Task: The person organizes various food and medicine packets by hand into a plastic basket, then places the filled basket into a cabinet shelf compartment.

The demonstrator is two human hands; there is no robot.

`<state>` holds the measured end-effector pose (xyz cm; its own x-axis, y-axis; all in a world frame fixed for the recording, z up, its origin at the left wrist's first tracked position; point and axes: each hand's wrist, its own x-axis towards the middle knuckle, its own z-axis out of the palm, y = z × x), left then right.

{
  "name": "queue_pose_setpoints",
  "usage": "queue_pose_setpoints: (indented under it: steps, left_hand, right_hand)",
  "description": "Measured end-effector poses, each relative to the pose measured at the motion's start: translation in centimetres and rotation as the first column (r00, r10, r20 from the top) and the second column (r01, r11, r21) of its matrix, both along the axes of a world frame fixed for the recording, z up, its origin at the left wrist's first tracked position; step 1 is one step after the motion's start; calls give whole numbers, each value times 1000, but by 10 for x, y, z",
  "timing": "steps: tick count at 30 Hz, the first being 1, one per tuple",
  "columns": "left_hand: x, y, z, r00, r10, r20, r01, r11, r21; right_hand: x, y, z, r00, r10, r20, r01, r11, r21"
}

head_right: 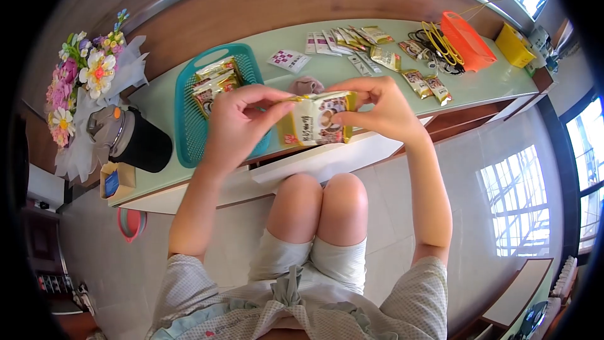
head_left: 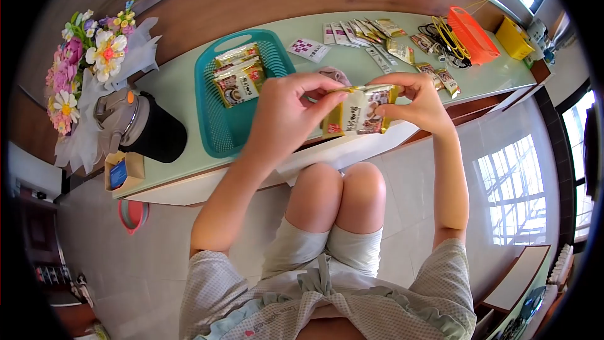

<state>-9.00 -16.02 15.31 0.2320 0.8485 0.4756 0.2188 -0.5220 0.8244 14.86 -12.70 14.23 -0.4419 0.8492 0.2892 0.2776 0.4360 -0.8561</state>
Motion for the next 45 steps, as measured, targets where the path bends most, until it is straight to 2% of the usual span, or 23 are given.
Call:
queue_pose_setpoints:
  steps: [4, 6, 8, 11, 12, 16, 17, 19, 23, 26, 29, 32, 38, 45]
  left_hand:
    - [-42, -2, 10, 995, 76, -62, -78, 996, -34]
    - [-63, -4, 12, 993, 113, -35, -115, 992, -49]
    - [-85, -6, 17, 974, 196, -114, -201, 979, -37]
    - [-113, -5, 22, 969, 225, -101, -229, 973, -33]
    - [-120, -3, 21, 955, 256, -150, -259, 966, 0]
    - [-140, 7, 9, 831, 406, -380, -376, 914, 152]
    - [-141, 9, 7, 773, 441, -456, -405, 897, 180]
    - [-143, 15, -1, 675, 496, -547, -437, 865, 246]
    - [-150, 29, -16, 571, 548, -612, -369, 837, 404]
    - [-154, 39, -21, 508, 566, -649, -287, 822, 493]
    - [-156, 43, -23, 464, 599, -653, -291, 799, 526]
    - [-159, 48, -27, 446, 626, -640, -261, 775, 576]
    - [-159, 48, -26, 370, 550, -749, -262, 835, 484]
    - [-155, 42, -22, 384, 566, -730, -272, 825, 496]
  right_hand:
    - [-42, 8, 8, 999, 36, 6, -36, 999, 32]
    - [-65, 16, 10, 997, 64, 37, -68, 990, 126]
    - [-89, 19, 15, 994, 106, 20, -108, 983, 150]
    - [-121, 32, 16, 990, 140, 27, -142, 955, 262]
    - [-130, 38, 14, 989, 146, 26, -147, 942, 303]
    - [-160, 59, 3, 983, 120, 136, -173, 849, 499]
    - [-162, 61, 3, 966, 78, 248, -195, 848, 493]
    - [-169, 66, -6, 941, 23, 336, -208, 825, 526]
    - [-177, 72, -15, 876, -49, 480, -220, 845, 487]
    - [-181, 77, -20, 866, -128, 483, -202, 795, 572]
    - [-188, 79, -17, 819, -127, 559, -183, 866, 465]
    - [-193, 86, -20, 829, -80, 553, -276, 802, 530]
    - [-196, 85, -24, 772, -149, 617, -338, 726, 598]
    - [-193, 79, -23, 793, -163, 588, -310, 723, 618]
